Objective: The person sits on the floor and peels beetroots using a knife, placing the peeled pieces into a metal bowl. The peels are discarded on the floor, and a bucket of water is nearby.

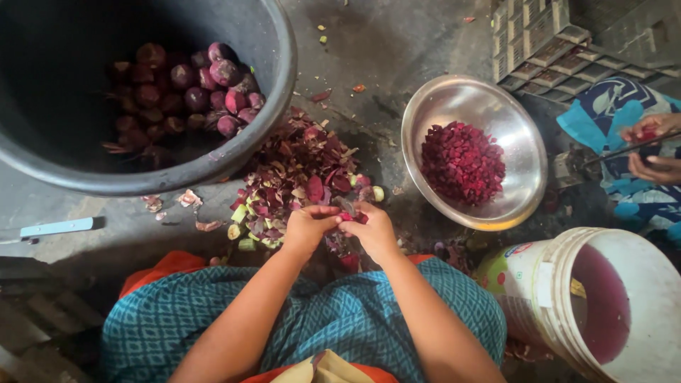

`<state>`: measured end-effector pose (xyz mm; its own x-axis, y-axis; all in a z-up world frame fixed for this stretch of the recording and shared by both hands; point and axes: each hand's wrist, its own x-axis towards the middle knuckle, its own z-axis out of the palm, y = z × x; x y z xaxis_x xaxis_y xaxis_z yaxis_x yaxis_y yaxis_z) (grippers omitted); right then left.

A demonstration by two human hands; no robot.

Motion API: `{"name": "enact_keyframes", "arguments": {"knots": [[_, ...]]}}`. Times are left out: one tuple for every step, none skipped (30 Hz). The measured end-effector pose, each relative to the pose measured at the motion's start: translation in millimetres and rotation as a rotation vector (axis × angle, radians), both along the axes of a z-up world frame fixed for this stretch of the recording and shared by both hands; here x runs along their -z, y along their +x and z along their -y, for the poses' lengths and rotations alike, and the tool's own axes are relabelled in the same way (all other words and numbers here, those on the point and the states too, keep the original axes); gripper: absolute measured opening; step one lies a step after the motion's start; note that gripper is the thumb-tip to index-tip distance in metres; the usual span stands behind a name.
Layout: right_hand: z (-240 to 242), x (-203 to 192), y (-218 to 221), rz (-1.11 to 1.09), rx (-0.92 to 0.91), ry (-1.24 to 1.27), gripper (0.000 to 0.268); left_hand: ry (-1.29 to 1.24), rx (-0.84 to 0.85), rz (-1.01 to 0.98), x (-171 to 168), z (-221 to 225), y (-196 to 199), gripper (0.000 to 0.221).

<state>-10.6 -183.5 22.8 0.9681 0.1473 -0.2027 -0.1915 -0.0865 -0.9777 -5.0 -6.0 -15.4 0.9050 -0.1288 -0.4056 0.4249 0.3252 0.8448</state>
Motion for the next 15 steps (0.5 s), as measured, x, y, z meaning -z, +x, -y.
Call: {"name": "enact_keyframes", "arguments": {"knots": [[-1,-4,-1,0.012,0.006,-0.022,0.019,-0.029,-0.007,-0.004,-2,1,0,0.024],[-3,-7,-3,0.014,0.023,-0.072,0.019,-0.058,-0.017,-0.014,-4,1,-2,0.024],[-5,-11,-4,0.016,0.040,-0.123,0.020,-0.087,-0.027,-0.024,-6,2,-1,0.023],[-9,-15,-2,0.016,0.054,-0.171,0.020,-0.066,-0.034,-0.028,-9,1,0,0.024],[-11,-18,1,0.019,0.081,-0.236,0.019,-0.045,-0.041,-0.032,-12,1,2,0.024],[-14,-20,2,0.015,0.105,-0.298,0.019,-0.019,-0.049,-0.044,-13,1,0,0.024],[-17,-19,5,0.010,0.128,-0.359,0.019,0.161,-0.033,0.043,-13,0,6,0.023],[-18,-15,1,0.212,0.101,-0.427,0.019,0.341,-0.012,0.101,-8,-1,4,0.021],[-17,-10,1,0.415,0.069,-0.489,0.019,0.431,-0.020,0.129,-2,-2,3,0.021],[-18,-5,1,0.632,0.038,-0.545,0.019,0.520,-0.025,0.171,3,-2,6,0.021],[-21,-1,-6,0.598,0.047,-0.538,0.020,0.479,-0.049,0.105,6,-2,-2,0.020],[-24,2,0,0.598,0.066,-0.536,0.022,0.433,-0.080,0.073,8,0,7,0.020],[-25,3,5,0.597,0.085,-0.534,0.024,0.387,-0.111,0.041,10,2,13,0.020],[-25,5,4,0.610,0.074,-0.539,0.023,0.361,-0.119,0.029,13,3,12,0.020],[-25,8,2,0.623,0.063,-0.544,0.023,0.336,-0.127,0.016,16,3,10,0.020]]}}
